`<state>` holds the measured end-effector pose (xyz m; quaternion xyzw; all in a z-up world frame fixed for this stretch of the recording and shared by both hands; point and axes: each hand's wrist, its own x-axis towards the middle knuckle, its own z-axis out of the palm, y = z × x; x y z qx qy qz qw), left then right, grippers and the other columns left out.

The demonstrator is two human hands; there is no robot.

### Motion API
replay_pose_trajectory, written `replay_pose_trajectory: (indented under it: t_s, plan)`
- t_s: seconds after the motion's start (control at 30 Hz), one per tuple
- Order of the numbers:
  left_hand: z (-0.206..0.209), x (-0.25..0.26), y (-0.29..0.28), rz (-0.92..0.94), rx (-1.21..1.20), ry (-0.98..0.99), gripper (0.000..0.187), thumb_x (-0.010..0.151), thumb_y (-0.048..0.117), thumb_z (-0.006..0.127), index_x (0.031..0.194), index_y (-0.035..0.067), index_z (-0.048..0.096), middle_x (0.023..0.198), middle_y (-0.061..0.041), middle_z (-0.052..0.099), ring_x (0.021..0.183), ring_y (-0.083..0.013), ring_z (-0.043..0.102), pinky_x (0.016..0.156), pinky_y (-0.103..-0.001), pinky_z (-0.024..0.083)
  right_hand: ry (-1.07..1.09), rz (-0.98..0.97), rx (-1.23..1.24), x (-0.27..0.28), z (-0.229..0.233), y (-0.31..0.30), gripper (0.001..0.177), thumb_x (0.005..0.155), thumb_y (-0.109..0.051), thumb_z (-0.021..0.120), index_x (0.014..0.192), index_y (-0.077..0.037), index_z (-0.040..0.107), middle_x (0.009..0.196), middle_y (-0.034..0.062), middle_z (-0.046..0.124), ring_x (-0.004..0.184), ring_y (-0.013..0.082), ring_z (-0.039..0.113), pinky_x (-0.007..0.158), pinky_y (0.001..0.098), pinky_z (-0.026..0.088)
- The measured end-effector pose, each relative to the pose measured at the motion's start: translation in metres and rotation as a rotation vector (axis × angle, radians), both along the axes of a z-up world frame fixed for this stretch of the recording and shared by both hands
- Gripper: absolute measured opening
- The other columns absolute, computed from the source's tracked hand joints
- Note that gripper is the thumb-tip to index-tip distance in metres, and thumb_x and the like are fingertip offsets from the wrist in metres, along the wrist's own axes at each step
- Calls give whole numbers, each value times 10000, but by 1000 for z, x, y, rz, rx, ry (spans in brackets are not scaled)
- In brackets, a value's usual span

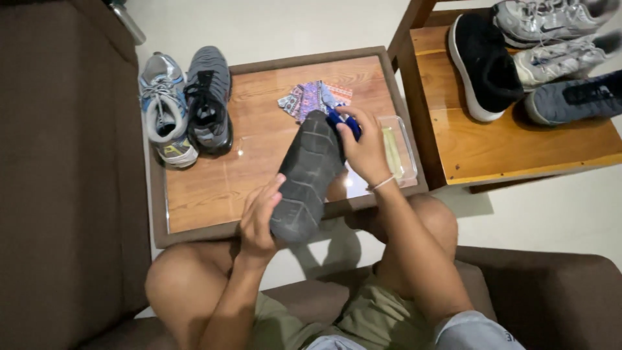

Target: Cleaning and polishing a black shoe using a small brush and cleaning solution on a tray.

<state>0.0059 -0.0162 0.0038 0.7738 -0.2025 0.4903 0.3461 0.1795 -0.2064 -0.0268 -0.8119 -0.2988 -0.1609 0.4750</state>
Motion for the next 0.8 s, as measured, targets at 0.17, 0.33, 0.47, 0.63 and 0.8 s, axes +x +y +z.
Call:
replay_pose_trajectory:
  t_s: [0.17, 0.33, 0.47, 0.63, 0.8]
  plan:
    - [-19, 3, 12, 46, 46, -13, 216, 1056, 50, 472, 1164, -110, 569, 1231, -323, 681, 1076, -453, 717, 822, -501, 576, 127, 159, 52, -34, 26, 3, 297, 954, -65, 707, 1241, -140, 708, 1200, 108, 705, 1196, 340, 640, 1062, 473, 448]
    - [-17, 1, 10, 83, 15, 11, 312, 1063, 166, 521, 1206, -102, 586, 1263, -315, 668, 1120, -453, 699, 855, -525, 575, 119, 384, 17, -80, 62, 18, 280, 930, -68, 715, 1210, -80, 707, 1279, 177, 662, 1260, 396, 601, 1098, 516, 422]
    - [-29, 6, 7, 22, -23, 34, 319, 1079, 170, 502, 1242, -86, 601, 1275, -292, 670, 1137, -453, 692, 854, -523, 568, -94, 212, -72, -29, 29, 11, 302, 968, -56, 705, 1269, -67, 684, 1260, 165, 622, 1246, 374, 587, 1101, 484, 415]
    - [-17, 5, 5, 56, 1, 49, 302, 1072, 88, 465, 1270, -99, 595, 1260, -290, 678, 1123, -445, 699, 852, -516, 581, -1, 323, 27, -69, 58, 22, 268, 958, -47, 691, 1227, -49, 684, 1242, 173, 646, 1270, 379, 591, 1113, 488, 405]
    - [-22, -3, 5, 100, -20, 112, 633, 1053, 435, 514, 1329, -133, 555, 1281, -282, 673, 1143, -421, 692, 889, -504, 578, 3, 410, -26, -79, 47, 23, 278, 902, -80, 734, 1180, -76, 722, 1242, 167, 662, 1236, 391, 603, 1084, 508, 421]
